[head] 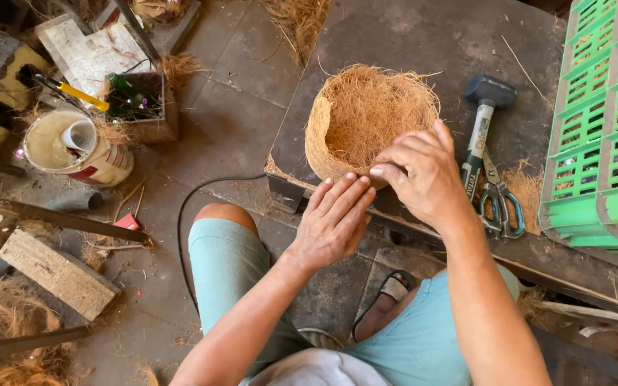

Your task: The person trims the edges of a coconut husk using shears, then folds and tucks the trimmed sections to shape the husk. The person continues to trim and adjust the husk, smoothing the surface and refining the edges throughout the clip.

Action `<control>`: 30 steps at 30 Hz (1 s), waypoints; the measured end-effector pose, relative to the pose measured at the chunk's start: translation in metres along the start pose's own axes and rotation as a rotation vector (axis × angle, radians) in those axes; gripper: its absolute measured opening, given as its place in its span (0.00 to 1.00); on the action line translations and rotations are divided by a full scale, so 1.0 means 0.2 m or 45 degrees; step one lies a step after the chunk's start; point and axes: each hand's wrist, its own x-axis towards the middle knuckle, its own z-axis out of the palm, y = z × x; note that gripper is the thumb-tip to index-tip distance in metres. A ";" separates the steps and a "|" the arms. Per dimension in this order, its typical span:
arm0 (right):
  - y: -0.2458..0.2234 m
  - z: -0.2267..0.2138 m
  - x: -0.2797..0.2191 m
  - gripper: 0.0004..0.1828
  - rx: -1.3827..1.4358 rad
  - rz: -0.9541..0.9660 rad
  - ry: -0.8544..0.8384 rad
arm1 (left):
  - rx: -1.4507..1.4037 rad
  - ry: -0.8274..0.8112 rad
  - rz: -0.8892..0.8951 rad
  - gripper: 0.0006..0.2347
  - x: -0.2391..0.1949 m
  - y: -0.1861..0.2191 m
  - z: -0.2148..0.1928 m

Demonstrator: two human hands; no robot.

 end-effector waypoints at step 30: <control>0.34 -0.41 -0.29 0.16 -0.242 1.431 -0.582 | -0.375 -0.343 -0.986 0.42 0.02 -0.19 -0.02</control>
